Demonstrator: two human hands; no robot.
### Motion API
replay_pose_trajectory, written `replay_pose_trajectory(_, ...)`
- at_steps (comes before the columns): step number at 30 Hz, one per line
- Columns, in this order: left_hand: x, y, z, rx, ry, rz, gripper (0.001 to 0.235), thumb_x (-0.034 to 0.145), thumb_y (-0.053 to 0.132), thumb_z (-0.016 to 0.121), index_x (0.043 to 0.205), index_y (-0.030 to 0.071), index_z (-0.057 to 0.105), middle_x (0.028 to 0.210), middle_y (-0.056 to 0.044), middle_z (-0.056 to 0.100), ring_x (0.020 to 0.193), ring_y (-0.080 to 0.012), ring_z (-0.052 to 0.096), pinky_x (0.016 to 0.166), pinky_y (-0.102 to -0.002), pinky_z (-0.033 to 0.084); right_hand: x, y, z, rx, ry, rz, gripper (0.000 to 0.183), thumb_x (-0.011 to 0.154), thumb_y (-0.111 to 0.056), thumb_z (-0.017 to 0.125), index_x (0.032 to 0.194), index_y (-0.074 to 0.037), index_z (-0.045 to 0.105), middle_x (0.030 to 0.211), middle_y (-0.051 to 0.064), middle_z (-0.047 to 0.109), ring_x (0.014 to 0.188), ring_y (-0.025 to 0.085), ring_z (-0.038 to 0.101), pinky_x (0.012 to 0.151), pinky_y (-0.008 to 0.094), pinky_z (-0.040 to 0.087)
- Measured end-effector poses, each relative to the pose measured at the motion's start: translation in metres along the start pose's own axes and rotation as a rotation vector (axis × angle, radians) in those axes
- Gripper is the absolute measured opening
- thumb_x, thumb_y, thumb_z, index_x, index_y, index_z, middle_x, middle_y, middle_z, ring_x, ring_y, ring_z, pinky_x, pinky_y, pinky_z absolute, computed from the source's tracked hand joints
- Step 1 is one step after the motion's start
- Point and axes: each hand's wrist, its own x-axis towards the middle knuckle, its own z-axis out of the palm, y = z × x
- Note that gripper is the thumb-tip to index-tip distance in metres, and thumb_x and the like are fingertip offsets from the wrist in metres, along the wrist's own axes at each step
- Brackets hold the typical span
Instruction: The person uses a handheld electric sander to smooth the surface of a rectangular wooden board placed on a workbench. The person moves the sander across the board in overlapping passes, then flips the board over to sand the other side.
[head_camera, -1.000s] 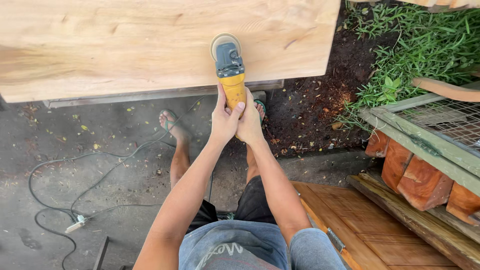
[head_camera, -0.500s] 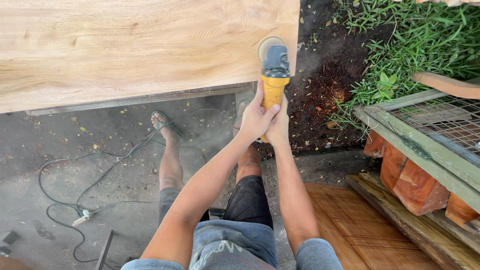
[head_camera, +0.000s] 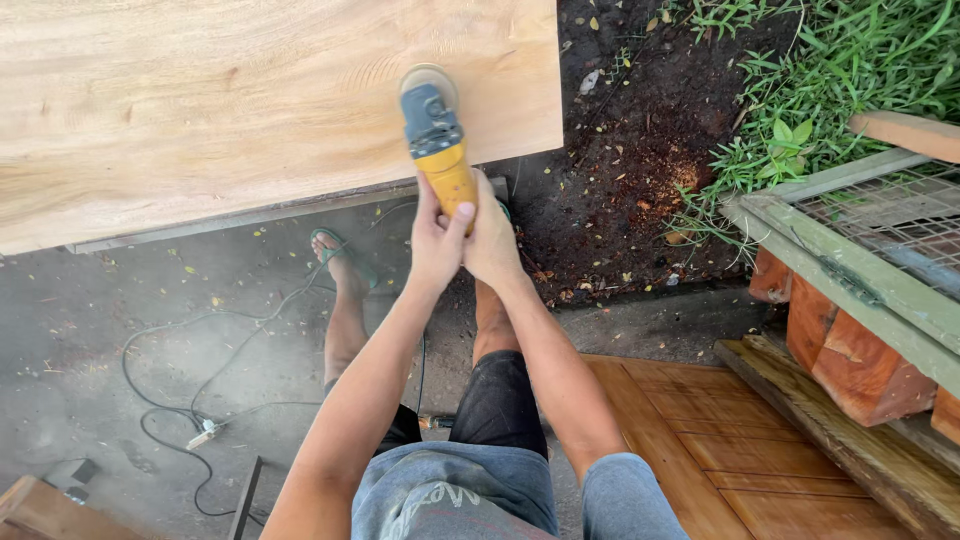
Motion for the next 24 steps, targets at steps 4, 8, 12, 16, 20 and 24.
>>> replay_pose_trajectory(4, 0.009, -0.007, 0.044, -0.020, -0.022, -0.111, 0.095, 0.098, 0.016, 0.068, 0.165, 0.001, 0.003, 0.139, -0.017, 0.062, 0.111, -0.0152, 0.065, 0.091, -0.028, 0.057, -0.008, 0.021, -0.026, 0.069, 0.112, 0.027, 0.072, 0.093, -0.017, 0.074, 0.152, -0.008, 0.035, 0.130, 0.019, 0.069, 0.117, 0.031, 0.071, 0.096, 0.040, 0.057)
replay_pose_trajectory(8, 0.023, 0.011, 0.075, 0.043, -0.131, -0.154, 0.095, 0.097, 0.019, 0.068, 0.165, 0.004, 0.003, 0.125, -0.017, 0.068, 0.095, -0.0149, 0.068, 0.080, -0.027, 0.059, 0.001, 0.044, -0.046, 0.132, 0.201, 0.074, 0.075, 0.093, -0.015, 0.073, 0.155, -0.007, 0.030, 0.132, 0.018, 0.068, 0.117, 0.026, 0.070, 0.097, 0.038, 0.057)
replay_pose_trajectory(12, 0.033, 0.031, 0.075, 0.397, -0.206, -0.316, 0.094, 0.096, 0.022, 0.068, 0.169, 0.010, 0.009, 0.102, -0.022, 0.076, 0.081, -0.0176, 0.070, 0.076, -0.027, 0.057, 0.004, 0.045, -0.045, 0.203, 0.279, 0.087, 0.073, 0.095, -0.015, 0.071, 0.155, -0.007, 0.031, 0.133, 0.017, 0.068, 0.114, 0.024, 0.071, 0.096, 0.037, 0.059)
replay_pose_trajectory(16, 0.031, 0.022, 0.059, 0.141, -0.077, -0.126, 0.091, 0.098, 0.019, 0.066, 0.165, 0.004, 0.006, 0.128, -0.015, 0.070, 0.099, -0.0129, 0.071, 0.083, -0.026, 0.060, 0.009, 0.036, -0.033, 0.151, 0.190, -0.010, 0.074, 0.096, -0.016, 0.073, 0.156, -0.007, 0.031, 0.135, 0.020, 0.067, 0.121, 0.029, 0.069, 0.100, 0.039, 0.056)
replay_pose_trajectory(20, 0.035, 0.007, 0.057, 0.093, -0.046, 0.043, 0.091, 0.104, 0.015, 0.068, 0.166, 0.001, 0.003, 0.143, -0.018, 0.063, 0.119, -0.0167, 0.068, 0.099, -0.030, 0.057, 0.019, 0.036, -0.038, 0.003, 0.129, 0.058, 0.074, 0.093, -0.020, 0.077, 0.153, -0.009, 0.035, 0.129, 0.021, 0.069, 0.119, 0.034, 0.069, 0.096, 0.041, 0.056)
replay_pose_trajectory(24, 0.056, 0.018, 0.081, 0.243, -0.133, -0.146, 0.095, 0.096, 0.024, 0.067, 0.166, 0.007, 0.005, 0.114, -0.020, 0.074, 0.093, -0.0191, 0.072, 0.085, -0.031, 0.058, 0.029, 0.039, -0.059, 0.063, 0.221, 0.031, 0.079, 0.093, -0.017, 0.072, 0.157, -0.009, 0.028, 0.134, 0.021, 0.066, 0.120, 0.032, 0.070, 0.098, 0.041, 0.056)
